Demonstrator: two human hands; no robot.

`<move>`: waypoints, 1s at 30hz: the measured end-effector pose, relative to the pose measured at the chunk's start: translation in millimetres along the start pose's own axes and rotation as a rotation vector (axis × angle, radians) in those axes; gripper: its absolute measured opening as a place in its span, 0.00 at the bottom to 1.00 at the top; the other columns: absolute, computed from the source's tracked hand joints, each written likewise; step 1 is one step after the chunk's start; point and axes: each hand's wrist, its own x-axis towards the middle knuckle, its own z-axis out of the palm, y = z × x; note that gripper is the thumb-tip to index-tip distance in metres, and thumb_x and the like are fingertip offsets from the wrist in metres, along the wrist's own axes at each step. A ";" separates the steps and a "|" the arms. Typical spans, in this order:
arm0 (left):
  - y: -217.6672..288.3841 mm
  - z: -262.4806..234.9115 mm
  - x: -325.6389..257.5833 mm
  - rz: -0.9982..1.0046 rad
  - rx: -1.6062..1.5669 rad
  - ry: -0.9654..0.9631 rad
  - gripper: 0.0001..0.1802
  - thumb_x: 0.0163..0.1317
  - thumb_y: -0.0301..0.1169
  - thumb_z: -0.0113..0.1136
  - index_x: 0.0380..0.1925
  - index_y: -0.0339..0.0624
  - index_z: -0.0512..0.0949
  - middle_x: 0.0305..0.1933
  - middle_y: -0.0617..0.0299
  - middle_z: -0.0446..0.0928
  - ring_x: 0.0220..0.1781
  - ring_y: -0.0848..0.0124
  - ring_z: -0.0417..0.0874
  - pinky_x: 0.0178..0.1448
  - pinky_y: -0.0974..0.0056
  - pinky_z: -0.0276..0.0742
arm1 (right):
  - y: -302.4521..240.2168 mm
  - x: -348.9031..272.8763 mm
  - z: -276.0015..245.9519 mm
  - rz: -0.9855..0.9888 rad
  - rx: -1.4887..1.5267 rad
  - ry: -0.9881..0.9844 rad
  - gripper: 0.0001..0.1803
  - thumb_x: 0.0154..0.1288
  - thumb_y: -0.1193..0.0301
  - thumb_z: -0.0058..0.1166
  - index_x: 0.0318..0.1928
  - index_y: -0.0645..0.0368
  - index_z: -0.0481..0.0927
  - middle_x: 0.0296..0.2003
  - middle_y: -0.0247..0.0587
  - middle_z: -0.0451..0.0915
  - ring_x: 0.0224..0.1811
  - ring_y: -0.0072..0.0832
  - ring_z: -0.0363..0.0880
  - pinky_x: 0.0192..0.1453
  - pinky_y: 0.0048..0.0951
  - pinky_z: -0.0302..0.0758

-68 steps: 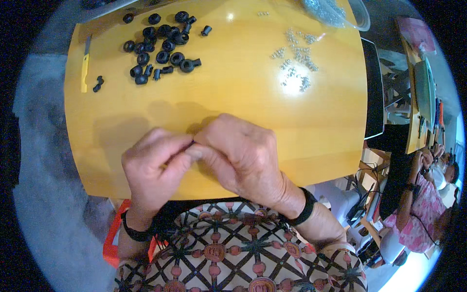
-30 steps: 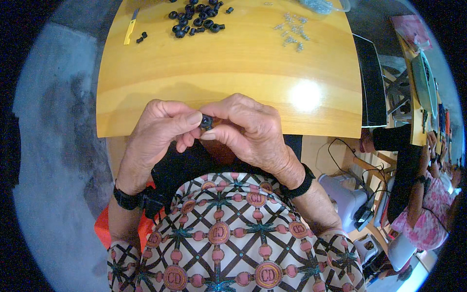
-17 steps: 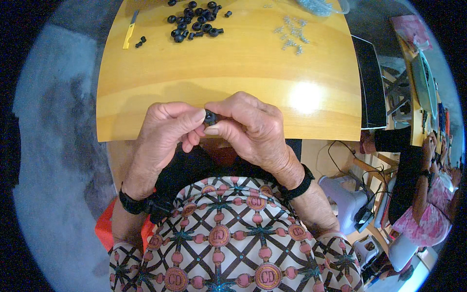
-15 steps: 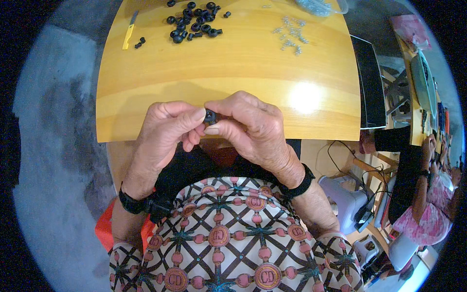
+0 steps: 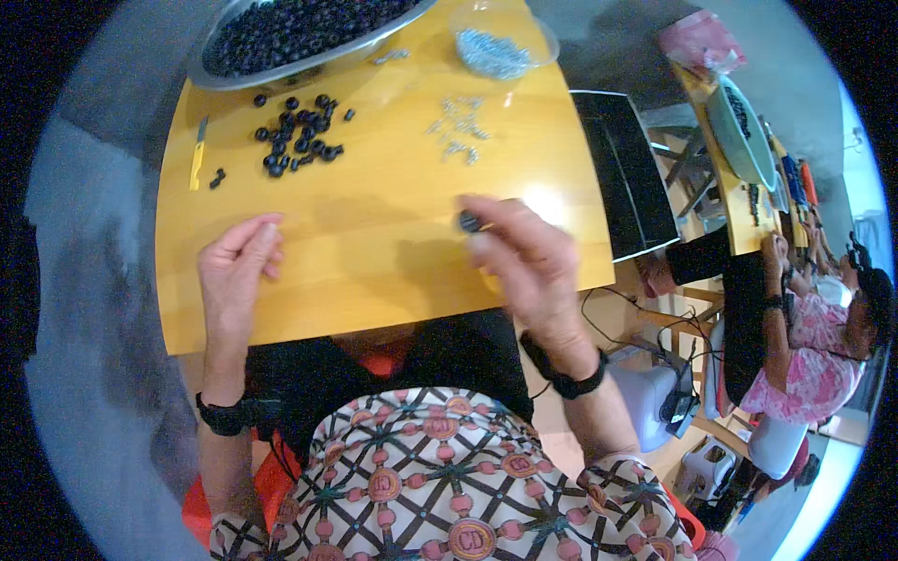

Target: Assembling small components into black plastic circular parts.

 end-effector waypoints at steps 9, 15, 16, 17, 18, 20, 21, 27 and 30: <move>-8.4 -1.6 43.8 0.149 -0.080 0.254 0.14 0.58 0.23 0.59 0.45 0.38 0.79 0.35 0.66 0.76 0.30 0.82 0.76 0.27 0.78 0.73 | 112.4 59.8 -176.6 0.496 0.177 0.274 0.15 0.70 0.70 0.42 0.53 0.61 0.74 0.34 0.32 0.79 0.26 0.12 0.70 0.28 0.13 0.68; -14.3 -5.0 54.1 0.334 0.234 0.268 0.18 0.53 0.21 0.61 0.47 0.38 0.77 0.38 0.60 0.77 0.32 0.76 0.79 0.34 0.71 0.77 | 219.0 77.3 -215.8 0.519 0.179 -0.024 0.12 0.68 0.71 0.45 0.46 0.63 0.75 0.37 0.38 0.79 0.36 0.25 0.79 0.39 0.25 0.78; -12.8 -5.6 54.0 0.297 0.277 0.244 0.18 0.56 0.23 0.59 0.49 0.39 0.77 0.41 0.63 0.76 0.29 0.82 0.74 0.25 0.77 0.72 | 216.6 82.0 -207.6 0.614 0.281 0.045 0.11 0.67 0.71 0.45 0.45 0.63 0.76 0.37 0.38 0.80 0.36 0.25 0.79 0.40 0.26 0.78; -11.8 -6.0 54.5 0.291 0.286 0.252 0.18 0.56 0.23 0.59 0.49 0.39 0.77 0.41 0.63 0.76 0.29 0.82 0.74 0.25 0.77 0.72 | 213.5 85.7 -200.3 0.708 0.380 0.117 0.10 0.67 0.72 0.45 0.45 0.63 0.76 0.37 0.38 0.80 0.37 0.25 0.79 0.41 0.27 0.79; -10.1 -4.6 55.2 0.340 0.362 0.259 0.18 0.56 0.23 0.59 0.49 0.39 0.77 0.40 0.63 0.76 0.28 0.81 0.73 0.28 0.75 0.72 | 204.0 90.0 -192.8 0.719 0.414 0.129 0.12 0.67 0.73 0.46 0.48 0.62 0.75 0.39 0.38 0.79 0.39 0.26 0.78 0.43 0.28 0.79; -6.1 -3.2 54.8 0.388 0.436 0.260 0.19 0.55 0.22 0.60 0.49 0.39 0.77 0.39 0.63 0.76 0.27 0.80 0.73 0.30 0.74 0.73 | 200.5 98.4 -189.2 0.661 0.355 0.241 0.13 0.67 0.76 0.42 0.50 0.65 0.73 0.40 0.39 0.78 0.37 0.24 0.77 0.39 0.24 0.77; -4.4 -2.7 54.9 0.387 0.463 0.255 0.19 0.54 0.23 0.60 0.49 0.39 0.77 0.39 0.62 0.76 0.26 0.78 0.73 0.33 0.73 0.73 | 199.0 100.0 -189.1 0.599 0.295 0.351 0.15 0.67 0.78 0.39 0.52 0.68 0.72 0.41 0.40 0.77 0.35 0.22 0.76 0.36 0.21 0.75; 4.4 -1.6 52.6 0.447 0.573 0.181 0.19 0.53 0.24 0.62 0.47 0.41 0.77 0.40 0.61 0.76 0.27 0.75 0.74 0.34 0.73 0.72 | 123.1 74.0 -186.6 0.462 0.177 0.321 0.19 0.68 0.73 0.47 0.58 0.66 0.69 0.43 0.39 0.77 0.33 0.16 0.74 0.33 0.15 0.71; 2.7 -1.5 58.5 0.533 0.611 0.172 0.18 0.52 0.24 0.62 0.46 0.40 0.78 0.41 0.60 0.77 0.27 0.73 0.74 0.34 0.72 0.73 | 99.4 51.7 -171.5 0.345 0.142 0.265 0.16 0.67 0.70 0.50 0.53 0.64 0.73 0.38 0.34 0.79 0.29 0.13 0.73 0.31 0.14 0.69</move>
